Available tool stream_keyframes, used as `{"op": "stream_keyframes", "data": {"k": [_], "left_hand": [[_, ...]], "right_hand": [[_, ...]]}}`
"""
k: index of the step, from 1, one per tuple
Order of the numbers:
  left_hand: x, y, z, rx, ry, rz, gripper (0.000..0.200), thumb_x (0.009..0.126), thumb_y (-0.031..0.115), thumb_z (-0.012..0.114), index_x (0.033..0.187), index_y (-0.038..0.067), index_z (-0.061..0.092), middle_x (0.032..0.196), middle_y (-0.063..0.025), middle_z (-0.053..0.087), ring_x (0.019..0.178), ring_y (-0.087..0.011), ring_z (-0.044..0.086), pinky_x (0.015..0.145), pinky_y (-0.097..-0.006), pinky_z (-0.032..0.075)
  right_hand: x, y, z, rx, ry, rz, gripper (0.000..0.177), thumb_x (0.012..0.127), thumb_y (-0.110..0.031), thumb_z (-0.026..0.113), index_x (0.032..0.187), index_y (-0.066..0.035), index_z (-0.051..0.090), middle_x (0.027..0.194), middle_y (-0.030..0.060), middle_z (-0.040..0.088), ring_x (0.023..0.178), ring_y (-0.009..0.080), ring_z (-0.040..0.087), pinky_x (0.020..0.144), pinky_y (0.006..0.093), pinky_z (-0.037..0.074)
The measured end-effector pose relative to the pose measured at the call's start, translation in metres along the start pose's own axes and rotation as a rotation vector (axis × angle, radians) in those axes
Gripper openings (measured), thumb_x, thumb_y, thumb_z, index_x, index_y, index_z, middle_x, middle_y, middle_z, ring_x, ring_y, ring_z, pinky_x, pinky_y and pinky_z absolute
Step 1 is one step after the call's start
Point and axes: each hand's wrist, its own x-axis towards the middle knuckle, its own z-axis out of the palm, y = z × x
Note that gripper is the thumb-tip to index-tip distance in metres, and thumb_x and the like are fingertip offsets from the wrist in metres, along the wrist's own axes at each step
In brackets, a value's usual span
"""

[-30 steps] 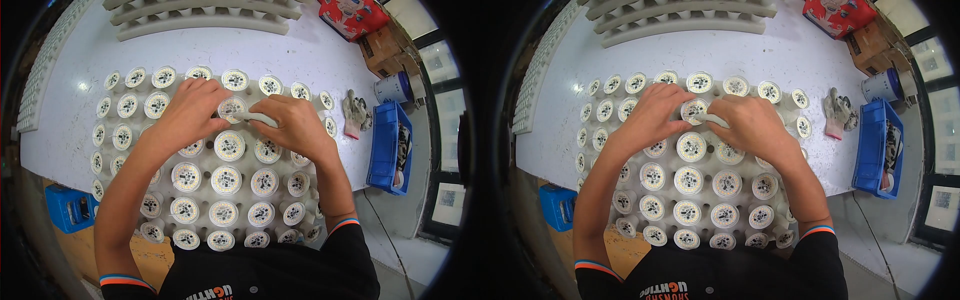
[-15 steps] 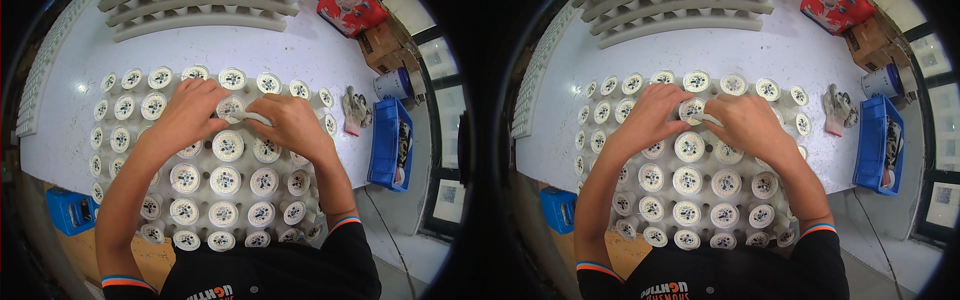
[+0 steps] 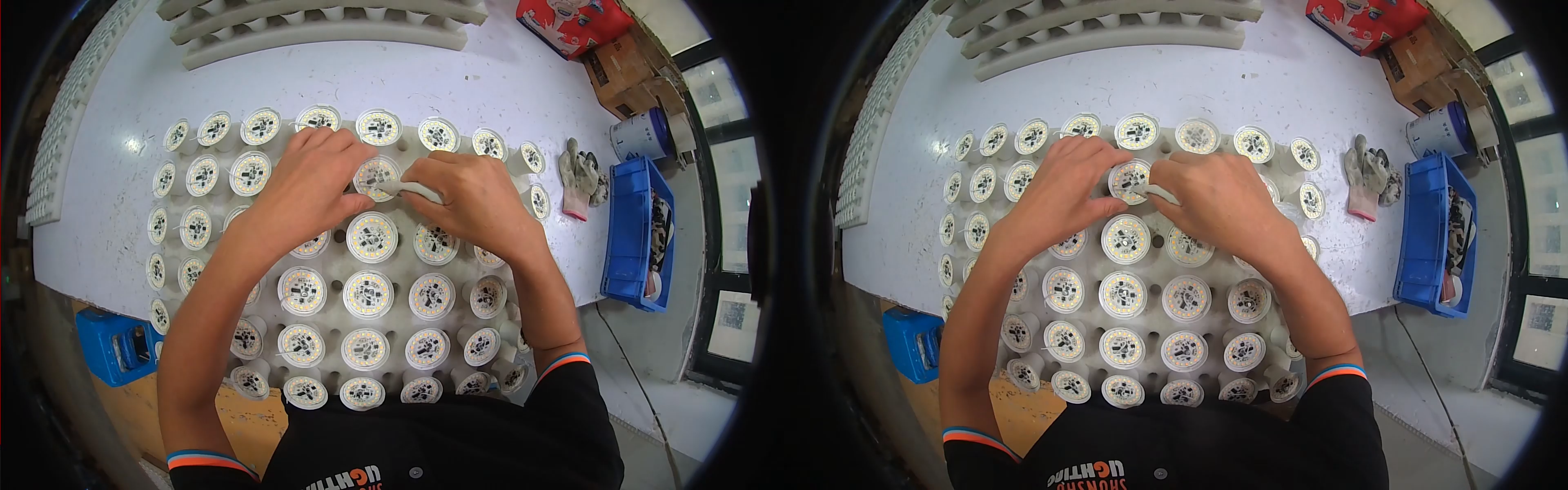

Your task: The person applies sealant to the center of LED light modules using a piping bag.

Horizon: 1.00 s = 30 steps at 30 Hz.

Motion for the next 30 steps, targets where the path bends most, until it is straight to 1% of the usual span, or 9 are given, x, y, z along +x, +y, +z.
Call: {"op": "stream_keyframes", "data": {"k": [4, 13, 16, 19, 20, 22, 23, 27, 30], "left_hand": [[0.000, 0.001, 0.000, 0.012, -0.002, 0.000, 0.056, 0.072, 0.019, 0.080, 0.122, 0.005, 0.060, 0.112, -0.0121, 0.060, 0.112, -0.0318, 0.054, 0.103, -0.0437, 0.037], [0.000, -0.001, 0.001, 0.006, 0.007, 0.011, 0.055, 0.072, 0.018, 0.080, 0.122, 0.005, 0.060, 0.111, -0.0119, 0.061, 0.111, -0.0317, 0.054, 0.103, -0.0434, 0.037], [-0.001, 0.000, 0.003, 0.010, 0.019, 0.009, 0.055, 0.072, 0.018, 0.080, 0.122, 0.005, 0.060, 0.111, -0.0118, 0.061, 0.111, -0.0315, 0.054, 0.102, -0.0432, 0.037], [-0.002, 0.000, 0.003, 0.033, 0.021, 0.013, 0.054, 0.073, 0.018, 0.079, 0.122, 0.006, 0.060, 0.113, -0.0114, 0.061, 0.111, -0.0318, 0.054, 0.102, -0.0431, 0.038], [-0.002, 0.001, 0.003, 0.041, 0.021, 0.016, 0.053, 0.074, 0.018, 0.079, 0.122, 0.007, 0.060, 0.113, -0.0112, 0.061, 0.111, -0.0320, 0.054, 0.102, -0.0430, 0.038], [-0.009, 0.005, 0.002, 0.023, 0.130, 0.027, 0.052, 0.075, 0.018, 0.079, 0.122, 0.008, 0.060, 0.115, -0.0105, 0.061, 0.112, -0.0326, 0.054, 0.102, -0.0433, 0.038], [-0.012, 0.005, 0.001, 0.017, 0.175, 0.034, 0.051, 0.075, 0.018, 0.078, 0.122, 0.008, 0.060, 0.116, -0.0101, 0.061, 0.112, -0.0328, 0.054, 0.102, -0.0434, 0.038], [-0.022, 0.010, -0.009, -0.062, 0.105, 0.032, 0.034, 0.080, 0.013, 0.075, 0.112, 0.010, 0.065, 0.120, -0.0090, 0.060, 0.117, -0.0309, 0.052, 0.103, -0.0437, 0.037], [-0.028, 0.014, -0.009, -0.015, 0.001, 0.092, 0.024, 0.080, 0.011, 0.075, 0.103, 0.012, 0.068, 0.121, -0.0082, 0.059, 0.117, -0.0298, 0.052, 0.104, -0.0440, 0.037]], "right_hand": [[0.000, 0.000, 0.001, 0.021, 0.005, 0.011, 0.017, 0.081, -0.023, 0.069, 0.087, -0.008, 0.065, 0.080, 0.0094, 0.066, 0.073, 0.0329, 0.067, 0.064, 0.0455, 0.051], [0.001, -0.002, -0.001, 0.023, -0.013, 0.023, 0.016, 0.081, -0.022, 0.069, 0.086, -0.007, 0.065, 0.079, 0.0100, 0.066, 0.074, 0.0337, 0.067, 0.065, 0.0466, 0.051], [0.002, -0.003, -0.002, 0.033, -0.019, 0.027, 0.017, 0.081, -0.022, 0.068, 0.087, -0.007, 0.067, 0.083, 0.0113, 0.069, 0.076, 0.0350, 0.066, 0.066, 0.0464, 0.052], [0.003, 0.000, -0.005, 0.187, 0.063, 0.042, 0.017, 0.084, -0.021, 0.069, 0.092, -0.006, 0.071, 0.083, 0.0100, 0.071, 0.073, 0.0274, 0.069, 0.066, 0.0400, 0.053], [0.004, -0.003, -0.012, 0.316, 0.108, 0.102, 0.018, 0.084, -0.020, 0.070, 0.094, -0.005, 0.071, 0.083, 0.0087, 0.071, 0.073, 0.0229, 0.068, 0.066, 0.0371, 0.053], [0.003, -0.013, -0.037, 0.570, 0.206, 0.233, 0.020, 0.086, -0.018, 0.072, 0.098, -0.003, 0.073, 0.081, 0.0062, 0.072, 0.072, 0.0138, 0.066, 0.067, 0.0313, 0.052], [0.003, -0.014, -0.043, 0.598, 0.309, 0.173, 0.020, 0.086, -0.014, 0.074, 0.100, 0.000, 0.073, 0.080, 0.0025, 0.071, 0.075, 0.0067, 0.061, 0.068, 0.0251, 0.050], [-0.004, -0.030, -0.070, 0.630, 0.478, 0.117, 0.019, 0.084, -0.011, 0.075, 0.099, 0.000, 0.074, 0.086, 0.0028, 0.073, 0.076, 0.0053, 0.063, 0.068, 0.0220, 0.050], [-0.013, -0.041, -0.081, 0.503, 0.531, 0.067, 0.020, 0.082, -0.011, 0.077, 0.099, 0.000, 0.074, 0.087, 0.0041, 0.074, 0.076, 0.0063, 0.064, 0.068, 0.0215, 0.050]]}}
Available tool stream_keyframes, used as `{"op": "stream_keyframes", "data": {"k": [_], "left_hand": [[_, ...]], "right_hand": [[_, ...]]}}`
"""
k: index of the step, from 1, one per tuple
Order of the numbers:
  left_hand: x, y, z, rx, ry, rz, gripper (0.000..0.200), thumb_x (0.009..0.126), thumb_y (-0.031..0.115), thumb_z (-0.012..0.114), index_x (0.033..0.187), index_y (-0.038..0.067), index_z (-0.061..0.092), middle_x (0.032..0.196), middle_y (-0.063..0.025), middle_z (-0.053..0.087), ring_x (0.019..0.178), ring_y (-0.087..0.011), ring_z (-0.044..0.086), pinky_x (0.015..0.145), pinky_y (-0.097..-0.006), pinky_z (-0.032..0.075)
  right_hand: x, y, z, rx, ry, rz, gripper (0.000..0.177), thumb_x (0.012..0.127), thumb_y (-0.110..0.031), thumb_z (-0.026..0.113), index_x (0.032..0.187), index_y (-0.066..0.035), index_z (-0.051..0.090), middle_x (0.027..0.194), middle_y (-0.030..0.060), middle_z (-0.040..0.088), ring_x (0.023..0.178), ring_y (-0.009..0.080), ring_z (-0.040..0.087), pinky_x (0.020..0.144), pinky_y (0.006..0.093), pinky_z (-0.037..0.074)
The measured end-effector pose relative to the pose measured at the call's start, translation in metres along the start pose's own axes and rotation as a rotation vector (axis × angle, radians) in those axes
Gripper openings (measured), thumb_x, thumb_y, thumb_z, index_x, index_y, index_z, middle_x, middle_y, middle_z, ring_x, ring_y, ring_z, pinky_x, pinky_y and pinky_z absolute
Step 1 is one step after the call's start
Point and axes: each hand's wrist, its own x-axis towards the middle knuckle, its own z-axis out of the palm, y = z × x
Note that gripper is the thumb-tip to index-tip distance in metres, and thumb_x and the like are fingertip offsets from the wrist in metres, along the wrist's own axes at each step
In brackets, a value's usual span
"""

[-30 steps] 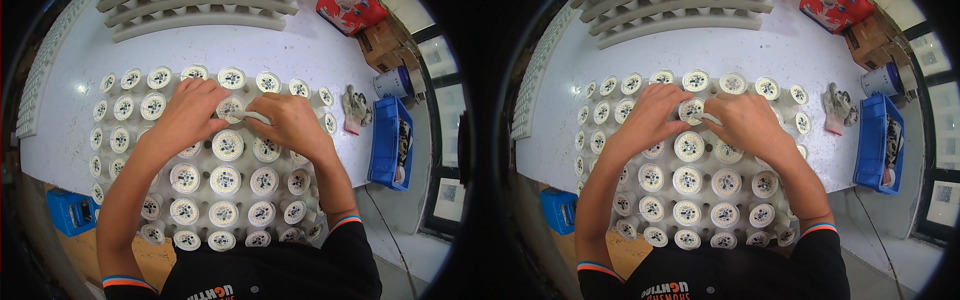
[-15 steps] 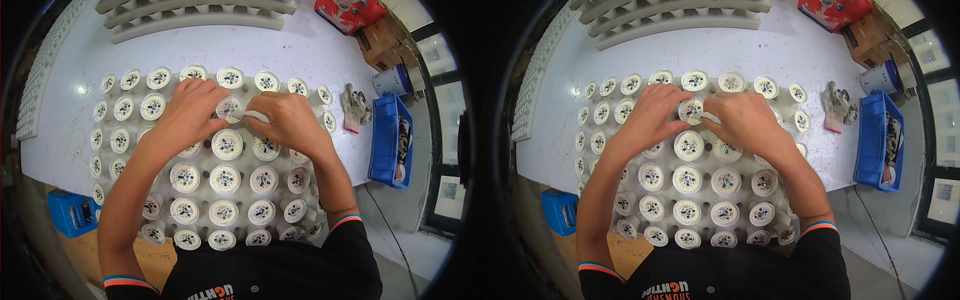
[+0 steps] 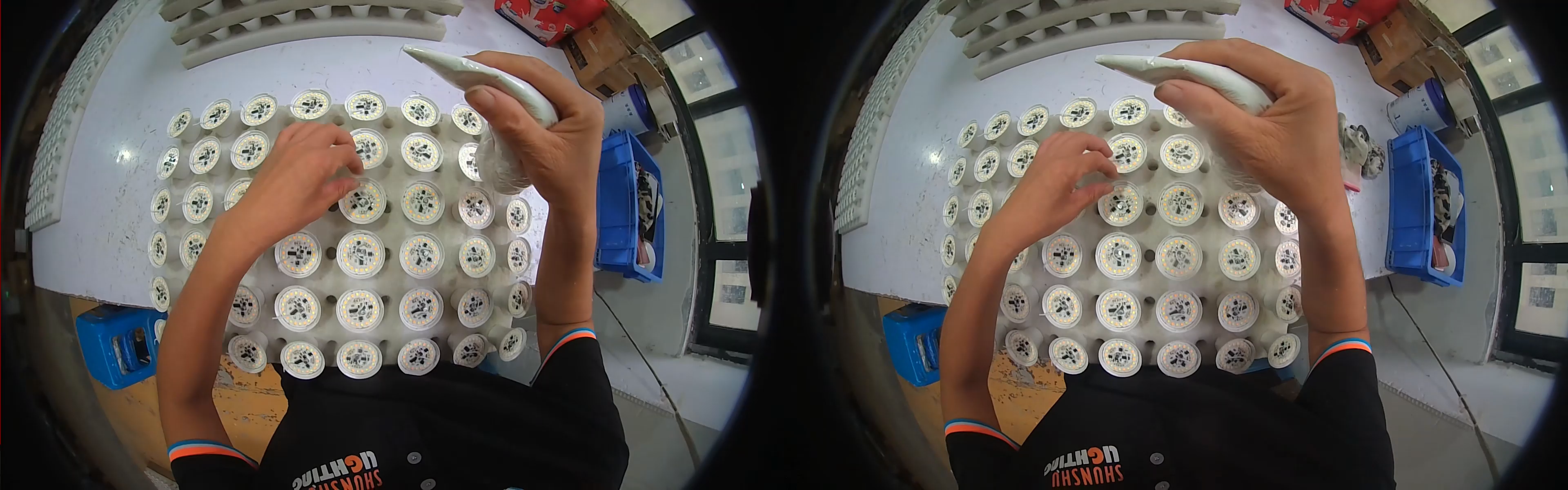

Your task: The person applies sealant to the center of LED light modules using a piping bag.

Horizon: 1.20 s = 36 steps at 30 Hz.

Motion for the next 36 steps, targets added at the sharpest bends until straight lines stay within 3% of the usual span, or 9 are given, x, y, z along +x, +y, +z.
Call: {"op": "stream_keyframes", "data": {"k": [3, 9, 15, 21, 24, 27, 30, 33, 36], "left_hand": [[-0.001, 0.007, 0.006, -0.041, -0.034, -0.010, 0.021, 0.077, 0.010, 0.075, 0.097, 0.012, 0.069, 0.124, -0.0076, 0.058, 0.122, -0.0299, 0.050, 0.106, -0.0453, 0.036], [0.003, 0.013, 0.006, 0.031, -0.035, 0.146, 0.020, 0.074, 0.010, 0.077, 0.092, 0.013, 0.069, 0.134, -0.0090, 0.053, 0.134, -0.0317, 0.041, 0.111, -0.0479, 0.031], [0.007, 0.014, 0.010, 0.008, -0.115, 0.168, 0.019, 0.073, 0.009, 0.077, 0.089, 0.013, 0.068, 0.137, -0.0091, 0.052, 0.136, -0.0317, 0.040, 0.112, -0.0481, 0.031], [0.004, 0.008, 0.014, 0.037, 0.039, 0.129, 0.015, 0.075, 0.008, 0.073, 0.084, 0.008, 0.061, 0.130, -0.0102, 0.057, 0.133, -0.0331, 0.043, 0.112, -0.0482, 0.030], [-0.008, 0.005, 0.010, 0.236, 0.129, 0.018, 0.015, 0.076, 0.008, 0.072, 0.083, 0.008, 0.058, 0.127, -0.0103, 0.059, 0.133, -0.0337, 0.044, 0.112, -0.0480, 0.030], [-0.018, -0.001, 0.016, 0.306, 0.076, -0.041, 0.018, 0.076, 0.010, 0.073, 0.089, 0.008, 0.060, 0.132, -0.0110, 0.056, 0.135, -0.0342, 0.042, 0.113, -0.0485, 0.029], [-0.021, 0.003, 0.017, 0.129, 0.157, 0.054, 0.031, 0.076, 0.010, 0.074, 0.105, 0.009, 0.063, 0.141, -0.0117, 0.049, 0.139, -0.0344, 0.037, 0.114, -0.0500, 0.028], [-0.021, 0.009, 0.009, 0.036, 0.020, 0.107, 0.050, 0.075, 0.011, 0.077, 0.123, 0.011, 0.062, 0.148, -0.0110, 0.043, 0.142, -0.0341, 0.032, 0.115, -0.0513, 0.027], [-0.012, 0.000, 0.008, 0.088, -0.053, 0.163, 0.060, 0.071, 0.013, 0.081, 0.128, 0.014, 0.061, 0.149, -0.0103, 0.042, 0.144, -0.0337, 0.031, 0.116, -0.0514, 0.027]], "right_hand": [[-0.010, -0.011, -0.007, -0.056, -0.012, -0.037, 0.021, 0.081, -0.011, 0.078, 0.099, 0.000, 0.074, 0.088, 0.0043, 0.074, 0.077, 0.0070, 0.065, 0.069, 0.0220, 0.051], [-0.031, -0.026, -0.015, 0.009, -0.024, 0.039, 0.022, 0.080, -0.011, 0.078, 0.099, 0.000, 0.075, 0.090, 0.0041, 0.074, 0.079, 0.0077, 0.065, 0.070, 0.0229, 0.051], [-0.044, -0.028, -0.015, 0.026, -0.027, 0.084, 0.021, 0.081, -0.011, 0.078, 0.099, -0.001, 0.075, 0.091, 0.0042, 0.074, 0.079, 0.0082, 0.066, 0.070, 0.0226, 0.051], [-0.049, -0.024, -0.011, 0.028, -0.029, 0.120, 0.022, 0.081, -0.011, 0.078, 0.101, -0.001, 0.074, 0.091, 0.0042, 0.074, 0.079, 0.0084, 0.065, 0.069, 0.0226, 0.050], [-0.054, -0.021, -0.004, -0.025, -0.059, 0.092, 0.024, 0.082, -0.012, 0.079, 0.103, -0.001, 0.074, 0.091, 0.0049, 0.074, 0.079, 0.0083, 0.064, 0.069, 0.0228, 0.050], [-0.058, -0.019, -0.002, -0.092, -0.123, 0.101, 0.025, 0.082, -0.013, 0.078, 0.105, -0.003, 0.073, 0.093, 0.0064, 0.074, 0.078, 0.0097, 0.066, 0.069, 0.0247, 0.051], [-0.062, -0.013, 0.002, -0.168, -0.137, 0.123, 0.024, 0.082, -0.013, 0.078, 0.105, -0.004, 0.073, 0.095, 0.0089, 0.074, 0.077, 0.0139, 0.068, 0.070, 0.0277, 0.053], [-0.065, 0.000, 0.004, -0.228, -0.188, 0.067, 0.025, 0.081, -0.014, 0.079, 0.105, -0.006, 0.073, 0.095, 0.0100, 0.074, 0.076, 0.0209, 0.070, 0.069, 0.0308, 0.054], [-0.067, 0.005, 0.008, -0.287, -0.253, 0.043, 0.028, 0.080, -0.015, 0.080, 0.106, -0.008, 0.073, 0.092, 0.0100, 0.073, 0.076, 0.0262, 0.070, 0.068, 0.0336, 0.054]]}}
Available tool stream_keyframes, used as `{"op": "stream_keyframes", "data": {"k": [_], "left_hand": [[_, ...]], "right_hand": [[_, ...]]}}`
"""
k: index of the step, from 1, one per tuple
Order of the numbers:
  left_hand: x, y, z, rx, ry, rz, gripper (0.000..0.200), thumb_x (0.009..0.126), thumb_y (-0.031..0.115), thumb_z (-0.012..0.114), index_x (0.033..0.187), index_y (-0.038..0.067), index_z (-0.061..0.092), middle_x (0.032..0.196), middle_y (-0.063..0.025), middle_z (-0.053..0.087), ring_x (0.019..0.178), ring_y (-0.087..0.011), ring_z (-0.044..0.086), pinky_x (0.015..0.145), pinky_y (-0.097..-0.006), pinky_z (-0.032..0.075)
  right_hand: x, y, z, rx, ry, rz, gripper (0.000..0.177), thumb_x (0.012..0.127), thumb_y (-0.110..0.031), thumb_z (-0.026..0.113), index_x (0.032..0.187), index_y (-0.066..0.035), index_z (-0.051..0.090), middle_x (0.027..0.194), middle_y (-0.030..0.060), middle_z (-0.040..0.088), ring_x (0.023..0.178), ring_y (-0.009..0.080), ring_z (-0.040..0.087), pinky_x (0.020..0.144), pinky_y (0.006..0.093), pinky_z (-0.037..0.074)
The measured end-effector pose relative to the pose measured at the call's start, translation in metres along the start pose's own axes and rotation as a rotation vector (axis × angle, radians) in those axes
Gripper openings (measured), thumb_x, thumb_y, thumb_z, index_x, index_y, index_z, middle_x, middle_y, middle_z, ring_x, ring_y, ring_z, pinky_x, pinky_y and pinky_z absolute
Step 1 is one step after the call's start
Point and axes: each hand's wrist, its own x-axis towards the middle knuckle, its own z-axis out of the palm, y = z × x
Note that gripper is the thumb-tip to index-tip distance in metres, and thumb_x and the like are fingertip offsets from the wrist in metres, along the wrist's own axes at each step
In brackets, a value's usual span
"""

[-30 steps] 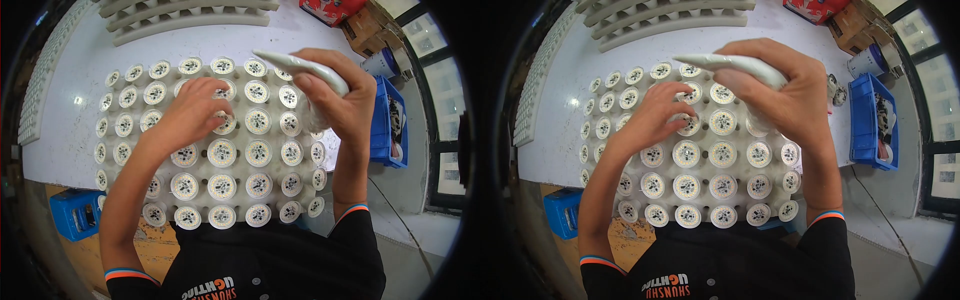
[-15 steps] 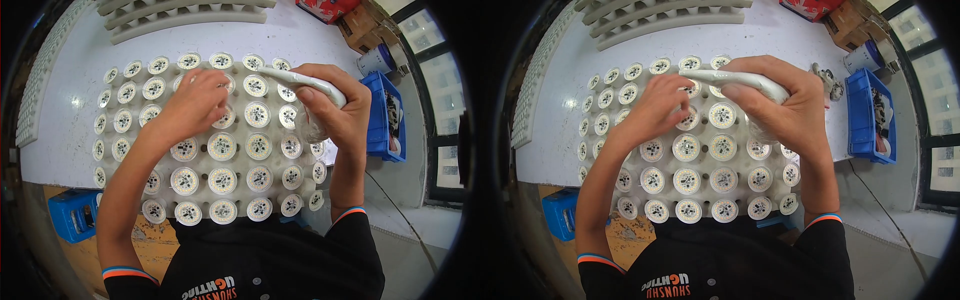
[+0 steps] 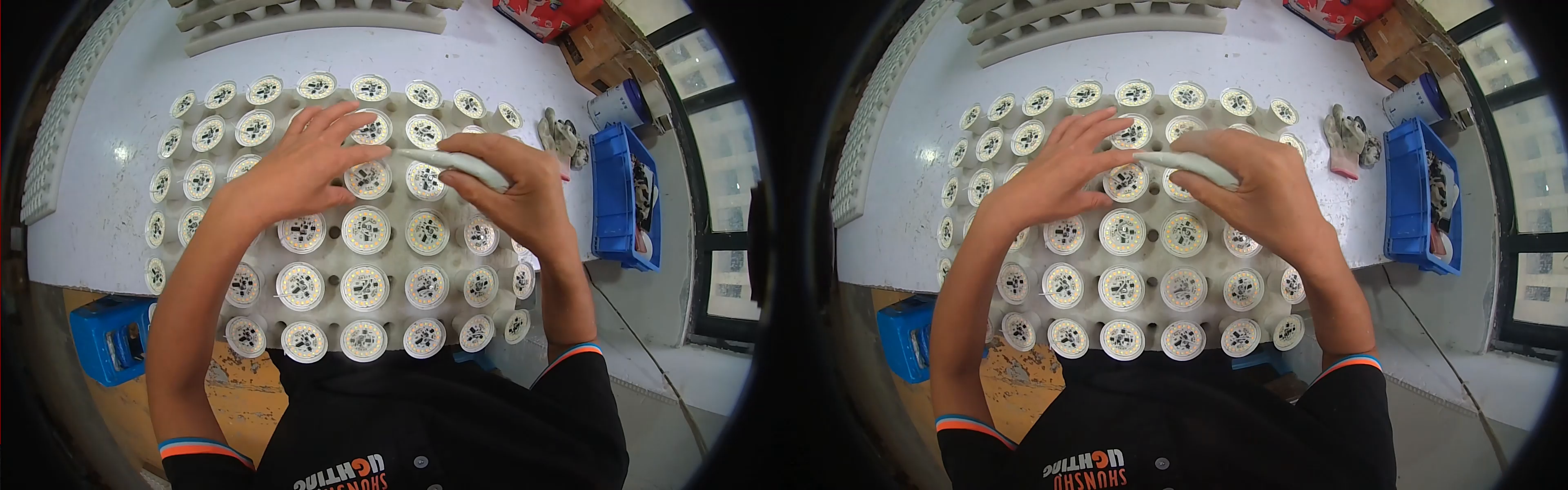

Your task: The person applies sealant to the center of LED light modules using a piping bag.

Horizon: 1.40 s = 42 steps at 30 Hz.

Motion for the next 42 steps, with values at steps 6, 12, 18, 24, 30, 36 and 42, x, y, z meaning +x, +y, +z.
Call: {"op": "stream_keyframes", "data": {"k": [6, 12, 18, 24, 30, 36, 42], "left_hand": [[0.008, -0.001, 0.000, -0.036, -0.021, -0.026, 0.060, 0.065, 0.019, 0.086, 0.120, 0.011, 0.063, 0.148, -0.0103, 0.043, 0.143, -0.0324, 0.032, 0.116, -0.0500, 0.027], [0.007, 0.007, 0.010, -0.045, 0.057, -0.125, 0.053, 0.063, 0.021, 0.088, 0.105, 0.005, 0.061, 0.146, -0.0103, 0.046, 0.143, -0.0311, 0.033, 0.115, -0.0503, 0.028], [0.007, 0.007, 0.013, -0.044, 0.065, -0.139, 0.054, 0.061, 0.021, 0.089, 0.106, 0.006, 0.061, 0.144, -0.0102, 0.048, 0.143, -0.0307, 0.033, 0.115, -0.0498, 0.028], [0.007, 0.007, 0.013, -0.065, 0.067, -0.143, 0.055, 0.060, 0.020, 0.089, 0.106, 0.006, 0.061, 0.144, -0.0107, 0.049, 0.142, -0.0307, 0.035, 0.114, -0.0493, 0.029], [0.007, 0.008, 0.014, -0.049, 0.077, -0.139, 0.055, 0.060, 0.020, 0.088, 0.106, 0.006, 0.061, 0.143, -0.0114, 0.049, 0.141, -0.0314, 0.036, 0.113, -0.0479, 0.030], [0.007, 0.008, 0.014, -0.065, 0.070, -0.143, 0.056, 0.061, 0.020, 0.088, 0.107, 0.005, 0.061, 0.141, -0.0115, 0.050, 0.140, -0.0313, 0.037, 0.112, -0.0477, 0.031], [0.006, 0.008, 0.016, -0.063, 0.080, -0.138, 0.056, 0.061, 0.019, 0.088, 0.108, 0.005, 0.061, 0.141, -0.0115, 0.050, 0.140, -0.0313, 0.038, 0.112, -0.0475, 0.031]], "right_hand": [[-0.002, 0.009, 0.021, -0.061, -0.030, -0.081, 0.027, 0.079, -0.020, 0.078, 0.104, -0.011, 0.073, 0.089, 0.0101, 0.072, 0.075, 0.0290, 0.069, 0.065, 0.0375, 0.055], [-0.002, 0.014, 0.035, -0.182, -0.164, -0.064, 0.026, 0.081, -0.030, 0.075, 0.101, -0.013, 0.071, 0.083, 0.0080, 0.070, 0.071, 0.0300, 0.068, 0.061, 0.0418, 0.053], [0.002, 0.014, 0.041, -0.233, -0.243, -0.031, 0.023, 0.083, -0.029, 0.073, 0.099, -0.013, 0.070, 0.082, 0.0081, 0.069, 0.071, 0.0307, 0.068, 0.062, 0.0431, 0.053], [0.004, 0.012, 0.044, -0.262, -0.286, -0.024, 0.023, 0.083, -0.028, 0.072, 0.099, -0.012, 0.070, 0.083, 0.0086, 0.069, 0.072, 0.0316, 0.068, 0.062, 0.0441, 0.053], [0.005, 0.011, 0.045, -0.268, -0.299, -0.013, 0.022, 0.083, -0.028, 0.072, 0.097, -0.011, 0.069, 0.083, 0.0091, 0.069, 0.073, 0.0319, 0.068, 0.062, 0.0445, 0.053], [0.005, 0.012, 0.046, -0.264, -0.285, -0.029, 0.020, 0.083, -0.027, 0.071, 0.095, -0.011, 0.069, 0.082, 0.0094, 0.068, 0.073, 0.0323, 0.068, 0.062, 0.0452, 0.052], [0.006, 0.012, 0.046, -0.262, -0.284, -0.018, 0.019, 0.084, -0.027, 0.071, 0.092, -0.010, 0.068, 0.081, 0.0094, 0.068, 0.073, 0.0328, 0.068, 0.062, 0.0456, 0.052]]}}
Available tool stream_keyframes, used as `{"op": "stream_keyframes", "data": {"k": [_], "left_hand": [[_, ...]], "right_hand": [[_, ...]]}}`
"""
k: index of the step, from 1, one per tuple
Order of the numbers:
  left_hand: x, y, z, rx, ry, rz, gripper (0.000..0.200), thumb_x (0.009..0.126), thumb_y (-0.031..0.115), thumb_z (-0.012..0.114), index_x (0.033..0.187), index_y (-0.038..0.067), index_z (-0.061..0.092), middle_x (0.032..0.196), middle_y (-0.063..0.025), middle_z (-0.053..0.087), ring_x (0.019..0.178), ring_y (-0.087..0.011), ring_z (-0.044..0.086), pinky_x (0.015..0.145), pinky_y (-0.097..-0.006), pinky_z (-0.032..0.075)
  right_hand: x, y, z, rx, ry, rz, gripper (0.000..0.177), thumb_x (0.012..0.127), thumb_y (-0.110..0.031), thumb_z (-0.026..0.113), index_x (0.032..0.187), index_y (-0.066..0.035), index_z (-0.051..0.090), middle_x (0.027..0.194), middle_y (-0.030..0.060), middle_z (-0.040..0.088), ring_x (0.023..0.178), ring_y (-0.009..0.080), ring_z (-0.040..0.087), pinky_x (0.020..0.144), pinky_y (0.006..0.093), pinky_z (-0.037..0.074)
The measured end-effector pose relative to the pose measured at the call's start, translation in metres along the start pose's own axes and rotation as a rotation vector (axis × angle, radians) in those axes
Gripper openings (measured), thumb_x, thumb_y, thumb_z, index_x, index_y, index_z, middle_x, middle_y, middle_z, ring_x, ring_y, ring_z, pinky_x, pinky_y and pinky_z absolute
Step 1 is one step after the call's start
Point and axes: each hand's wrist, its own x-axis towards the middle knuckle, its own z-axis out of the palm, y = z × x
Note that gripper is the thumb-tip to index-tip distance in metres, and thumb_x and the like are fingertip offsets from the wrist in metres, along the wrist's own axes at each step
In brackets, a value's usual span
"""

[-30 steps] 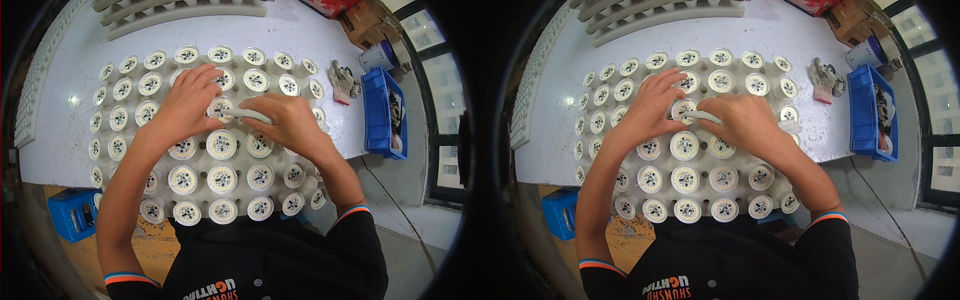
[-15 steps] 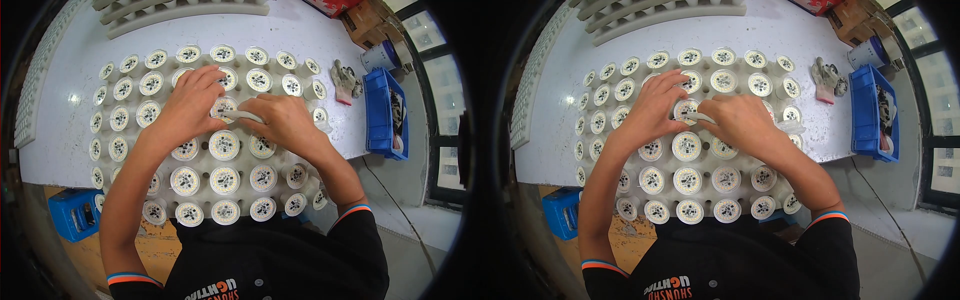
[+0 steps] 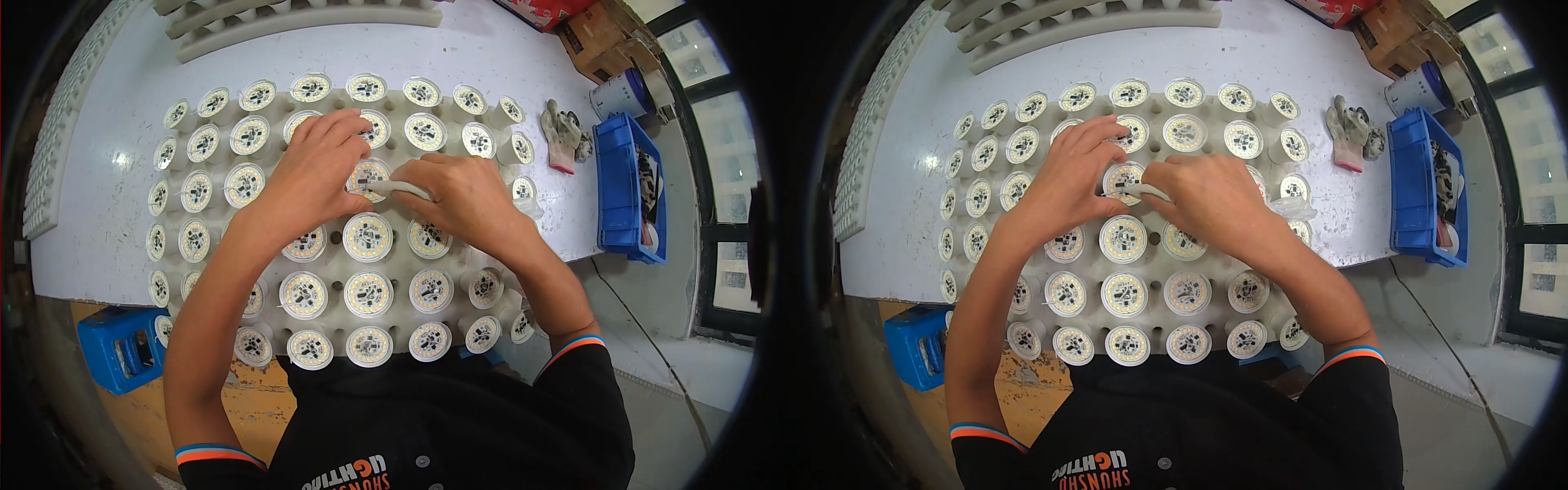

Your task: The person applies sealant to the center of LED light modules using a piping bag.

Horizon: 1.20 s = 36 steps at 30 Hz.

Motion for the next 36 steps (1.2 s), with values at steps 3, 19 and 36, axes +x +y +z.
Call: {"op": "stream_keyframes", "data": {"k": [3, 19, 36], "left_hand": [[0.000, -0.001, 0.001, 0.006, 0.000, 0.000, 0.056, 0.060, 0.019, 0.089, 0.107, 0.005, 0.061, 0.141, -0.0113, 0.050, 0.140, -0.0314, 0.038, 0.111, -0.0476, 0.032], [-0.011, 0.002, -0.016, 0.017, 0.106, -0.010, 0.040, 0.072, 0.018, 0.081, 0.106, 0.007, 0.064, 0.138, -0.0113, 0.053, 0.139, -0.0323, 0.040, 0.113, -0.0461, 0.031], [-0.031, 0.032, -0.023, -0.106, -0.128, -0.012, 0.032, 0.070, 0.008, 0.081, 0.098, 0.010, 0.066, 0.138, -0.0103, 0.051, 0.138, -0.0322, 0.039, 0.112, -0.0474, 0.033]], "right_hand": [[0.000, 0.000, 0.000, -0.002, 0.006, 0.001, 0.019, 0.084, -0.027, 0.070, 0.092, -0.009, 0.068, 0.081, 0.0093, 0.068, 0.073, 0.0326, 0.068, 0.062, 0.0456, 0.052], [-0.006, 0.011, -0.018, 0.423, 0.207, 0.055, 0.020, 0.085, -0.019, 0.073, 0.101, -0.006, 0.073, 0.087, 0.0099, 0.072, 0.074, 0.0202, 0.068, 0.067, 0.0348, 0.052], [-0.036, -0.005, -0.056, 0.705, 0.219, 0.150, 0.021, 0.084, -0.013, 0.075, 0.102, -0.002, 0.075, 0.088, 0.0046, 0.072, 0.079, 0.0096, 0.064, 0.070, 0.0252, 0.050]]}}
